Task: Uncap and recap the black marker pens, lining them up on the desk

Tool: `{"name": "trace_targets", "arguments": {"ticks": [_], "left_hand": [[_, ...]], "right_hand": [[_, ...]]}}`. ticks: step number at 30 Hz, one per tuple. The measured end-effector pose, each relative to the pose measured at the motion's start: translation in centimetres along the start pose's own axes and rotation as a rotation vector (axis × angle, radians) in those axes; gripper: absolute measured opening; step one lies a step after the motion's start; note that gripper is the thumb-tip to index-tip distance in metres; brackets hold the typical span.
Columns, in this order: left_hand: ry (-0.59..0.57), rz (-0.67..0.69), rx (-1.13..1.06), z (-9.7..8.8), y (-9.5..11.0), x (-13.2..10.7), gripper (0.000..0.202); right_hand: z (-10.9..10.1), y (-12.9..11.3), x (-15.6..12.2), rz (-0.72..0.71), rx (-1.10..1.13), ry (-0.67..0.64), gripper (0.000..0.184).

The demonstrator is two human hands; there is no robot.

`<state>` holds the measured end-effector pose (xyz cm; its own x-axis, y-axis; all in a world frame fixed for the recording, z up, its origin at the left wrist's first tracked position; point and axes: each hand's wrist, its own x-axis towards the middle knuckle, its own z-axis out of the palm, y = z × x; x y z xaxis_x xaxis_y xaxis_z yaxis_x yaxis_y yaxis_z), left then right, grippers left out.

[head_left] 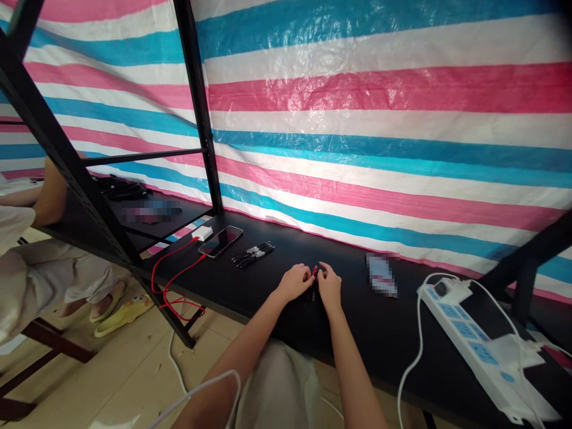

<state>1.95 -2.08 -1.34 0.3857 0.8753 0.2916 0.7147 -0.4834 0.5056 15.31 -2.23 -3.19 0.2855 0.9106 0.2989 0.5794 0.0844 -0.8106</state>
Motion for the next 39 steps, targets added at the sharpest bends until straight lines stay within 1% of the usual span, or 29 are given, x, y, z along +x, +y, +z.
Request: {"name": "trace_targets", "arguments": {"ticks": [4, 7, 14, 18, 24, 26, 28, 30, 32, 33, 34, 36, 39], "left_hand": [[-0.030, 0.015, 0.003, -0.1, 0.2, -0.1, 0.017], [-0.037, 0.011, 0.002, -0.2, 0.3, -0.1, 0.017], [0.007, 0.060, 0.063, 0.2, 0.0, -0.1, 0.018], [0.024, 0.084, 0.089, 0.4, -0.1, -0.2, 0.019], [0.040, 0.074, 0.119, 0.6, -0.1, -0.2, 0.018], [0.080, 0.032, 0.161, 0.5, -0.1, -0.1, 0.019], [0.174, -0.072, 0.235, 0.0, -0.3, 0.0, 0.015], [0.316, -0.252, 0.320, -0.7, -0.8, -0.1, 0.015], [0.444, -0.453, 0.393, -1.4, -1.3, -0.2, 0.025], [0.484, -0.532, 0.424, -1.7, -1.7, -0.2, 0.028], [0.505, -0.589, 0.453, -1.9, -2.0, -0.3, 0.030], [0.498, -0.638, 0.499, -1.9, -2.5, -0.4, 0.028], [0.436, -0.606, 0.537, -1.6, -2.9, -0.4, 0.021]], "right_hand": [[-0.1, -0.2, -0.2, 0.004, 0.027, -0.024, 0.046], [-0.2, -0.3, -0.2, 0.007, 0.008, -0.022, 0.042], [-0.1, -0.4, -0.2, 0.005, -0.040, -0.031, 0.034], [-0.2, -0.6, -0.4, 0.009, -0.066, -0.037, 0.035], [-0.3, -0.5, -0.4, 0.046, -0.118, 0.029, 0.040], [-0.3, -0.4, -0.3, 0.055, -0.112, 0.047, 0.040], [-0.3, -0.3, -0.3, 0.061, -0.091, 0.051, 0.039], [-0.3, -0.3, -0.3, 0.077, -0.047, 0.041, 0.037], [-0.2, -0.3, -0.3, 0.103, 0.008, 0.025, 0.036], [-0.2, -0.3, -0.4, 0.113, 0.030, 0.016, 0.036], [-0.2, -0.3, -0.4, 0.119, 0.044, 0.009, 0.036], [-0.1, -0.4, -0.5, 0.123, 0.048, -0.004, 0.036], [-0.2, -0.6, -0.6, 0.115, 0.024, -0.024, 0.035]]}}
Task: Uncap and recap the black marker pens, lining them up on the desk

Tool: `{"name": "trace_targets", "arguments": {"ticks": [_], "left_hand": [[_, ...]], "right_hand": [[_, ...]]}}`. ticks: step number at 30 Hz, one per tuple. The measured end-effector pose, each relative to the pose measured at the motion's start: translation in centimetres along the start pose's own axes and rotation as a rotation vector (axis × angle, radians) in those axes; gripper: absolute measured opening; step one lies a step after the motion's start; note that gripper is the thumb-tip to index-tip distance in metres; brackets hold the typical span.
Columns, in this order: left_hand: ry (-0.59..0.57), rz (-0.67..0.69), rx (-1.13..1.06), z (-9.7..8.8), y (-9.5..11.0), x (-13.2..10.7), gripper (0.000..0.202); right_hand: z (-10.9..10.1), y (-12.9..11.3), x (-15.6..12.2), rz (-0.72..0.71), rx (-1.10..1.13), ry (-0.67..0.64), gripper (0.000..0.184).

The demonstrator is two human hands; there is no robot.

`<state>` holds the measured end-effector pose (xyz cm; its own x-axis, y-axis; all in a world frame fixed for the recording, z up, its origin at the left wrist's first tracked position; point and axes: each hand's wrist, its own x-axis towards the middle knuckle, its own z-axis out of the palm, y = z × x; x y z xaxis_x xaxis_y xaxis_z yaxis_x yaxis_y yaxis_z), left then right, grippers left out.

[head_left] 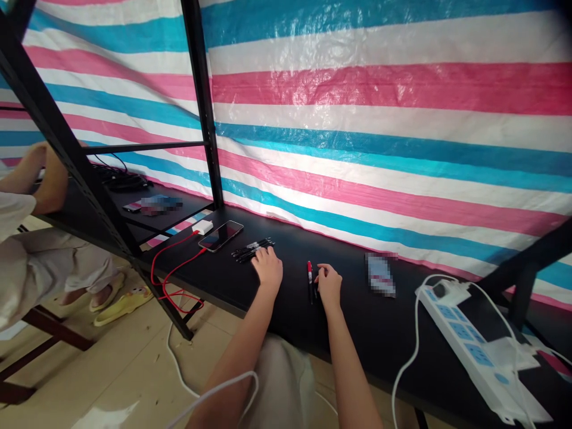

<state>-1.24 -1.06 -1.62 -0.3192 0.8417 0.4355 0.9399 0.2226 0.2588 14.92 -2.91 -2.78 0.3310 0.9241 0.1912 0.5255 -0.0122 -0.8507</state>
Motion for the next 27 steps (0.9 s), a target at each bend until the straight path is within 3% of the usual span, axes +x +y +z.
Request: {"name": "trace_targets", "arguments": {"ticks": [6, 11, 20, 27], "left_hand": [[0.091, 0.025, 0.048, 0.0, -0.3, 0.2, 0.024], [0.034, 0.021, 0.089, 0.2, -0.7, 0.6, 0.020], [-0.054, 0.122, 0.078, 0.3, -0.6, 0.4, 0.020], [-0.054, 0.305, 0.004, 0.4, 0.2, 0.0, 0.018]], "right_hand": [[-0.7, -1.2, -0.8, 0.018, -0.272, 0.033, 0.035], [-1.0, -2.0, -1.3, 0.058, -0.601, 0.055, 0.032], [-0.8, -1.6, -1.0, -0.016, -0.473, -0.054, 0.033], [-1.1, -1.9, -1.1, 0.005, -0.369, -0.063, 0.032]]}}
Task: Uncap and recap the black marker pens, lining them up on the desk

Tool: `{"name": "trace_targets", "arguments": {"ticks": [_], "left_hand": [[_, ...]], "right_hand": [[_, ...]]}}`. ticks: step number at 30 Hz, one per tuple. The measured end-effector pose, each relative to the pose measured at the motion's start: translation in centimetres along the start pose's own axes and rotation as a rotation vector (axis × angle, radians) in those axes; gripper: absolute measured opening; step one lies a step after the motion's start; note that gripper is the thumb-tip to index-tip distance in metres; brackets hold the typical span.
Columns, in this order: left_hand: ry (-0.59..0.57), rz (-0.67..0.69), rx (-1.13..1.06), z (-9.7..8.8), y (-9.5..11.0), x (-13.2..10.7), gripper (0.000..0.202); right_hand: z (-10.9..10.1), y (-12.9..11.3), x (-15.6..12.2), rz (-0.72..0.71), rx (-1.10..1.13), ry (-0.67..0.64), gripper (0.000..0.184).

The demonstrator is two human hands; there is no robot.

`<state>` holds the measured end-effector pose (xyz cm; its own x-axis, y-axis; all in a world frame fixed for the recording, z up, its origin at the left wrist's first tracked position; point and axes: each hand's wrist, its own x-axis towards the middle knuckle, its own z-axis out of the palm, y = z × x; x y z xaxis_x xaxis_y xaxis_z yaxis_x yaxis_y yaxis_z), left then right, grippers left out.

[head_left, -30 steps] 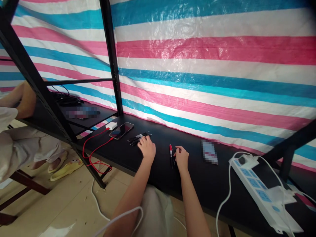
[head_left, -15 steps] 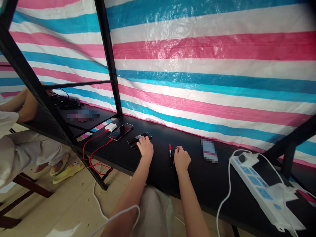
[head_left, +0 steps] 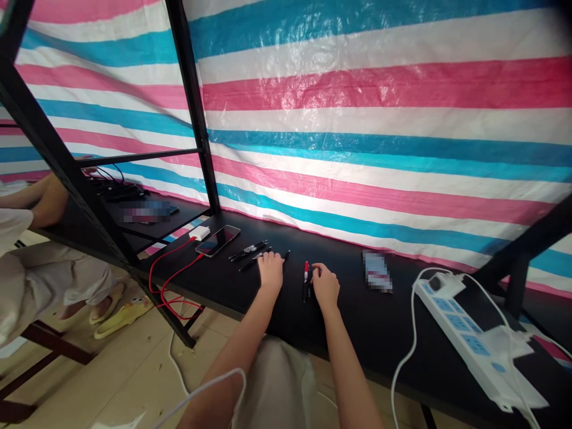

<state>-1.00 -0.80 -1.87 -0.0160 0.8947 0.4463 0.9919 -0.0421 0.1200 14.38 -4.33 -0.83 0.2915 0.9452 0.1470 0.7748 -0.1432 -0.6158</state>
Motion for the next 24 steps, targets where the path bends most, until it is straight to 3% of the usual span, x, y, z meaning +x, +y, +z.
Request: {"name": "trace_targets", "arguments": {"ticks": [6, 12, 15, 19, 21, 24], "left_hand": [[0.117, 0.231, -0.080, -0.8, 1.6, -0.3, 0.018], [0.156, 0.407, -0.168, -1.6, 2.5, -0.8, 0.021], [0.102, 0.394, -0.189, -1.9, 2.7, -1.0, 0.024], [0.037, 0.336, -0.229, -2.3, 2.8, -1.1, 0.028], [0.014, 0.312, -0.244, -2.5, 2.7, -1.0, 0.029], [-0.002, 0.249, -0.227, -2.7, 2.2, -0.8, 0.027]], "right_hand": [[0.1, 0.1, 0.5, 0.065, 0.182, 0.035, 0.041], [1.0, 0.8, 1.5, 0.048, 0.714, 0.037, 0.055], [1.1, 0.9, 1.7, 0.010, 0.884, 0.049, 0.057], [1.0, 0.8, 1.6, -0.003, 0.945, 0.094, 0.056], [0.8, 0.9, 1.7, 0.026, 0.938, 0.185, 0.058], [0.2, 1.5, 1.8, 0.154, 0.828, 0.433, 0.063]]}}
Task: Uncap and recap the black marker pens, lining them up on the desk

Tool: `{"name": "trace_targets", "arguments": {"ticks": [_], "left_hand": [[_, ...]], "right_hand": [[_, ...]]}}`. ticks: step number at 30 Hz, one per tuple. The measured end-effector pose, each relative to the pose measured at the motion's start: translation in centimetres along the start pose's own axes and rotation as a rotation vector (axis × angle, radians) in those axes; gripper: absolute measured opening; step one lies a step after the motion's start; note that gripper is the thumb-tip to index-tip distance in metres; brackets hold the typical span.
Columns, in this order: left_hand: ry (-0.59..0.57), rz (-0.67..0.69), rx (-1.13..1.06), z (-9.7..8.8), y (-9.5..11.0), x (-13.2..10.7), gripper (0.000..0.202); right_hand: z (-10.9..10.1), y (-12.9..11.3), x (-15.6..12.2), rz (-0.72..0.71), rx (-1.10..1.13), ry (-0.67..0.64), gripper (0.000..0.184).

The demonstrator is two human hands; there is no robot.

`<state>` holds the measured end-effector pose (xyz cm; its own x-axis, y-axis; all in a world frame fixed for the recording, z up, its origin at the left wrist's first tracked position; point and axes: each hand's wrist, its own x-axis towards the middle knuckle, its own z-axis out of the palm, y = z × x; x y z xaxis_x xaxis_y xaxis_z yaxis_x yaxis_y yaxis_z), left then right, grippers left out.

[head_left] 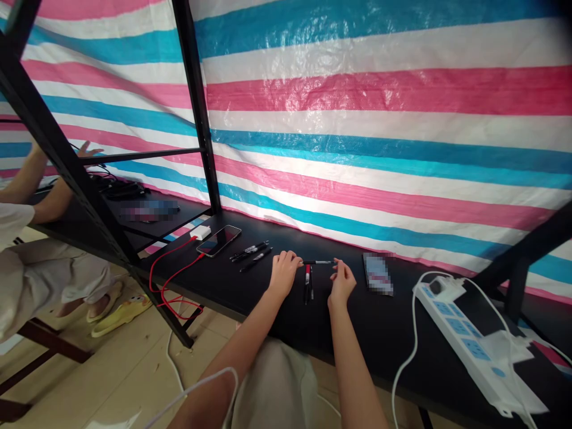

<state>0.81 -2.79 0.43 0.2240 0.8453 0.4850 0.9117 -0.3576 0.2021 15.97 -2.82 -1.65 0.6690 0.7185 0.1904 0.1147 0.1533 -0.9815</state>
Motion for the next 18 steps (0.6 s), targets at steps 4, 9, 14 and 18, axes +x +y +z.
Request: {"name": "trace_targets", "arguments": {"ticks": [4, 9, 14, 18], "left_hand": [[0.075, -0.208, 0.048, -0.4, -1.1, 0.2, 0.026], [0.105, -0.303, -0.020, -0.2, -1.4, 0.2, 0.028], [-0.043, -0.300, -0.118, 0.8, -1.0, 0.2, 0.030], [-0.164, -0.189, -0.136, 1.2, -0.7, -0.1, 0.029]], "right_hand": [[-1.4, 0.0, 0.5, 0.106, -0.228, 0.289, 0.059], [-1.3, -0.2, 0.4, 0.118, -0.400, 0.124, 0.050], [-0.4, -0.7, -0.4, 0.032, -0.570, -0.195, 0.038], [-0.4, -1.1, -0.9, -0.004, -0.718, -0.288, 0.033]]}}
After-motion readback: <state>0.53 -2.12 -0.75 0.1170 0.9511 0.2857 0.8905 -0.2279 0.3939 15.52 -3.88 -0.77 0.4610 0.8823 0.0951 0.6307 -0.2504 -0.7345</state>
